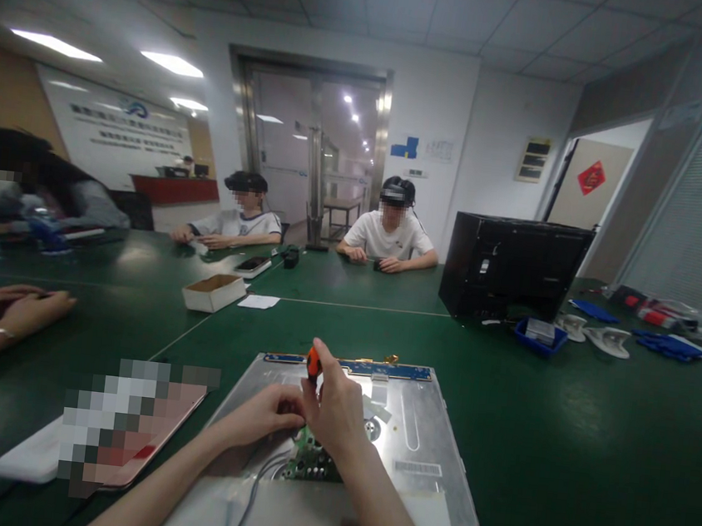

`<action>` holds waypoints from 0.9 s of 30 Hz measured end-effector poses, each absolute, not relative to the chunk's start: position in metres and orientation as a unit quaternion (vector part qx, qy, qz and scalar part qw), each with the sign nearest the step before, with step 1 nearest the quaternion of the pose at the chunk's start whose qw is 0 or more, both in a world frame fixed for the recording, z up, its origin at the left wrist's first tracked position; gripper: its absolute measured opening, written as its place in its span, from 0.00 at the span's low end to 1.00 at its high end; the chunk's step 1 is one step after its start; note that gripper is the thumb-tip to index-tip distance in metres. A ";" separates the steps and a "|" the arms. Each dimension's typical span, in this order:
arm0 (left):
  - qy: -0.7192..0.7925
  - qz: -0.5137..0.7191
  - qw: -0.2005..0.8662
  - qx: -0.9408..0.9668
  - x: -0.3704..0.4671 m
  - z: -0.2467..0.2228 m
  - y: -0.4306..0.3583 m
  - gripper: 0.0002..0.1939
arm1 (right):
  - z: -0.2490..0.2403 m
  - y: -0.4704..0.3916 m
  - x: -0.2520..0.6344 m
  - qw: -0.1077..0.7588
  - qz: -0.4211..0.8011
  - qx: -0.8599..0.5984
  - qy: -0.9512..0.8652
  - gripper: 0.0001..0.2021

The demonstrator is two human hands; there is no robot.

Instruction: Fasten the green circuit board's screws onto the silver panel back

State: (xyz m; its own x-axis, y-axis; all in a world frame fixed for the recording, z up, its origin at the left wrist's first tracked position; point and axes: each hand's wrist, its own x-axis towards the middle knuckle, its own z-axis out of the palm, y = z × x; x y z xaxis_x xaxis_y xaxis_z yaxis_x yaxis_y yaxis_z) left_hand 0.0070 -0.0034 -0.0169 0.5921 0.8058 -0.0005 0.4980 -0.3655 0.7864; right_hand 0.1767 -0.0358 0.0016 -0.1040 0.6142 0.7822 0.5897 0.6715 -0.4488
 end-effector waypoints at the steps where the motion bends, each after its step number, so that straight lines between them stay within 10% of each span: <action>1: 0.406 0.196 0.390 0.803 0.007 -0.017 -0.003 0.08 | 0.001 -0.035 0.177 0.535 0.009 -0.405 -0.742 0.26; 27: 0.388 0.202 0.406 0.802 0.008 -0.014 -0.005 0.07 | 0.005 -0.038 0.178 0.526 0.023 -0.398 -0.752 0.27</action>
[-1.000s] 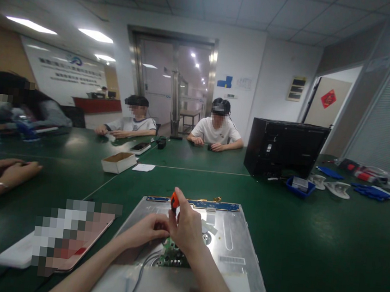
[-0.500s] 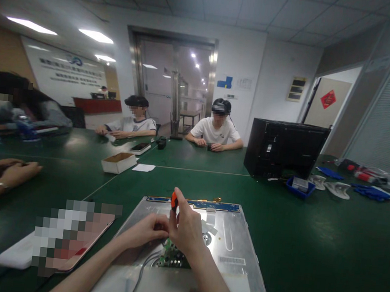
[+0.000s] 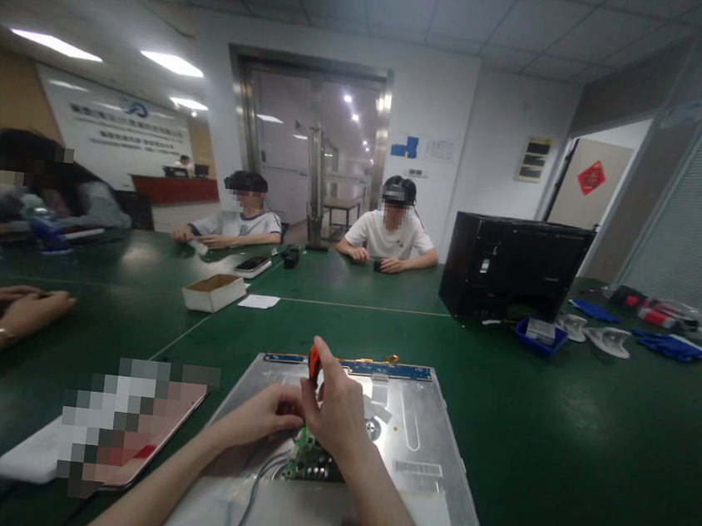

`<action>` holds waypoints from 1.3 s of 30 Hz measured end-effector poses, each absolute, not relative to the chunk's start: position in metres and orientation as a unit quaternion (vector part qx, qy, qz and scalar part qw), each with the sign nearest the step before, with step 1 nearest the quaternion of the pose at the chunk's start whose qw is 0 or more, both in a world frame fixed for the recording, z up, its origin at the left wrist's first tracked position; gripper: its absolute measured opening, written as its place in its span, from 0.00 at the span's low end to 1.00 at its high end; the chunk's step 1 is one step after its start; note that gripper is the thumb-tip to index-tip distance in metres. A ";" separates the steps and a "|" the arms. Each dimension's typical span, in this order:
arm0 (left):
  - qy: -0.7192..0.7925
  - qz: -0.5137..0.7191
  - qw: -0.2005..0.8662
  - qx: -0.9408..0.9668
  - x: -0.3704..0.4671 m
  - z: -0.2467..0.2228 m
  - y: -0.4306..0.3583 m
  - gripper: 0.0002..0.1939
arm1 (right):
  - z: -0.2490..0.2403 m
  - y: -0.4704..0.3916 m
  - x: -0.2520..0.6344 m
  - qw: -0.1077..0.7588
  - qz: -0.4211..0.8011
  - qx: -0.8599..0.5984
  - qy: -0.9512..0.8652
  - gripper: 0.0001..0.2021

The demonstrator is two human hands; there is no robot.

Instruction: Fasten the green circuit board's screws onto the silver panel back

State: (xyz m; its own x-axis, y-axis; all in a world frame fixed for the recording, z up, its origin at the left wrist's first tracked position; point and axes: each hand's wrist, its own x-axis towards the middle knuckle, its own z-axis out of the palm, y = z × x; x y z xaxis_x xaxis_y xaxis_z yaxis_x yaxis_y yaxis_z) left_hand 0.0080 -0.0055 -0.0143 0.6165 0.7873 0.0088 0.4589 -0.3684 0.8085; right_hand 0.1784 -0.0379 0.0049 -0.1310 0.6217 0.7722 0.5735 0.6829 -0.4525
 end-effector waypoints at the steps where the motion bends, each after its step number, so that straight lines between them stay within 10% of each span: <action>1: 0.390 0.201 0.405 0.802 0.008 -0.015 -0.005 0.06 | 0.006 -0.039 0.178 0.524 0.023 -0.398 -0.753 0.28; 39: 0.410 0.194 0.371 0.810 0.009 -0.011 -0.006 0.06 | 0.003 -0.035 0.179 0.531 0.023 -0.409 -0.742 0.27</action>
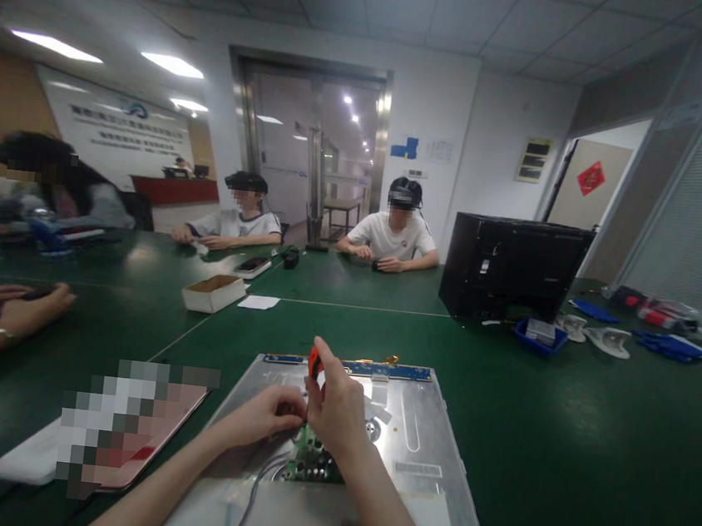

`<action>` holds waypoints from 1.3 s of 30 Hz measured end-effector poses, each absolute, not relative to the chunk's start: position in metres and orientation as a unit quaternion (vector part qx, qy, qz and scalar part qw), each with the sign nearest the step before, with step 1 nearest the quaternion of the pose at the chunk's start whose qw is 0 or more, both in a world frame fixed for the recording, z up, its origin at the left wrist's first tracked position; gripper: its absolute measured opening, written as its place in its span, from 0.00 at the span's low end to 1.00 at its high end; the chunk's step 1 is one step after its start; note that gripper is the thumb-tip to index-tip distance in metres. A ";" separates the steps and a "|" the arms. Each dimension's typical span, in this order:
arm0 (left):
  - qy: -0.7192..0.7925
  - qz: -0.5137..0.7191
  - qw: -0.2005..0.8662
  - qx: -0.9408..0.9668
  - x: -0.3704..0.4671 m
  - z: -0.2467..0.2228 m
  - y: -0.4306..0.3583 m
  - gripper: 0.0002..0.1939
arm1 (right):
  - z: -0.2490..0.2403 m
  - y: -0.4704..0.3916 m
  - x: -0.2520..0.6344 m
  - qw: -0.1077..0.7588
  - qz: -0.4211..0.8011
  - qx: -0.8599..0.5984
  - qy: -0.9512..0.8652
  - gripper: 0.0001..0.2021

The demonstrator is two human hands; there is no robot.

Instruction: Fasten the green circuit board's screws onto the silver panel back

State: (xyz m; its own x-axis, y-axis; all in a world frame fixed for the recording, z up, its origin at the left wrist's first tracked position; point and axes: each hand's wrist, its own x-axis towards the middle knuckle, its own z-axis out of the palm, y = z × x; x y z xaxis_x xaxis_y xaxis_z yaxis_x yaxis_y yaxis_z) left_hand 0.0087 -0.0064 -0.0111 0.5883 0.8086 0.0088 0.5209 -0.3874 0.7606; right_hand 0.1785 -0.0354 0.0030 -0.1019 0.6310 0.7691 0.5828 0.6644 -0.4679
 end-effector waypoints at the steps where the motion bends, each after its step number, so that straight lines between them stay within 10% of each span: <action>1: 0.412 0.194 0.370 0.810 0.009 -0.010 -0.007 0.06 | 0.002 -0.035 0.178 0.537 0.020 -0.409 -0.738 0.26; 39: 0.404 0.200 0.397 0.799 0.010 -0.013 -0.007 0.07 | 0.001 -0.035 0.176 0.559 -0.006 -0.394 -0.729 0.23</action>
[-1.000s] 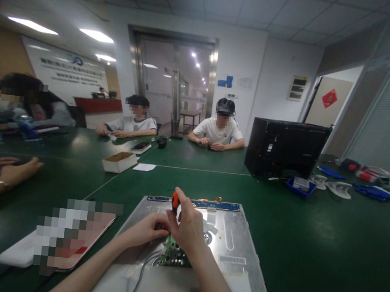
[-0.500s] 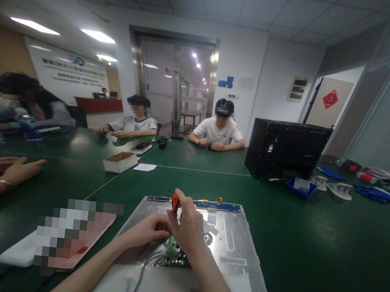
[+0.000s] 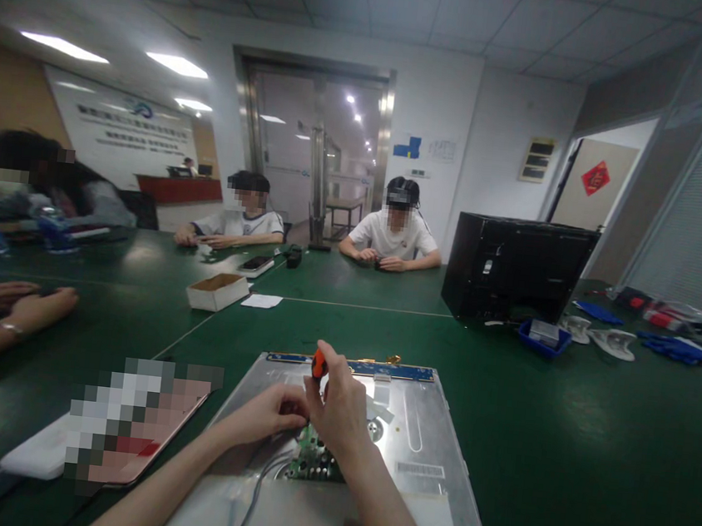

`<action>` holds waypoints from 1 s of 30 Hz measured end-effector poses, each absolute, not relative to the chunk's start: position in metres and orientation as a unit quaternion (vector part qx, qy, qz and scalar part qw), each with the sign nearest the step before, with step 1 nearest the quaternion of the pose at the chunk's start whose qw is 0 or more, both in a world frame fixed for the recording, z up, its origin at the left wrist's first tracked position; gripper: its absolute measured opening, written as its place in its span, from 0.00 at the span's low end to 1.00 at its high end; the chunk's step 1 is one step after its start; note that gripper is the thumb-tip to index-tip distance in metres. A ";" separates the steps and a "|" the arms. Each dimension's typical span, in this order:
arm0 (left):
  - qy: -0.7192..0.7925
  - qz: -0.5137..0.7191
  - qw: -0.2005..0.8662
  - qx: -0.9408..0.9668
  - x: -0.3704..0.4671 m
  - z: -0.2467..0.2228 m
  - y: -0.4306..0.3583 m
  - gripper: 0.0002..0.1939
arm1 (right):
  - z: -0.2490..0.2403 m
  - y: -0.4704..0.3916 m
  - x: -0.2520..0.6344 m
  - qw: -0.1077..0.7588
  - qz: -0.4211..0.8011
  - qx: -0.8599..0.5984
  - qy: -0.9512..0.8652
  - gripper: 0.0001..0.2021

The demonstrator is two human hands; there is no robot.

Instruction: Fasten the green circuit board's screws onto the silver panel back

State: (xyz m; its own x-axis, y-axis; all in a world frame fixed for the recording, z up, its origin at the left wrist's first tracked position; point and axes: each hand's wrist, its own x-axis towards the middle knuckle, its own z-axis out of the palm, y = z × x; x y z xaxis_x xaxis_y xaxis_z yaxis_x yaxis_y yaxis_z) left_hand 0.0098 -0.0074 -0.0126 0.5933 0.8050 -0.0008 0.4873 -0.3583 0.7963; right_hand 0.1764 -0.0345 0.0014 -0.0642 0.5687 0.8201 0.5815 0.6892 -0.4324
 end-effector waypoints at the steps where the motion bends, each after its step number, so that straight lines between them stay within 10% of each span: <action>1: 0.404 0.199 0.399 0.798 0.010 -0.012 -0.008 0.07 | 0.001 -0.034 0.177 0.559 -0.008 -0.393 -0.730 0.22; 30: 0.398 0.201 0.394 0.804 0.009 -0.015 -0.006 0.07 | 0.008 -0.040 0.176 0.549 0.023 -0.390 -0.739 0.26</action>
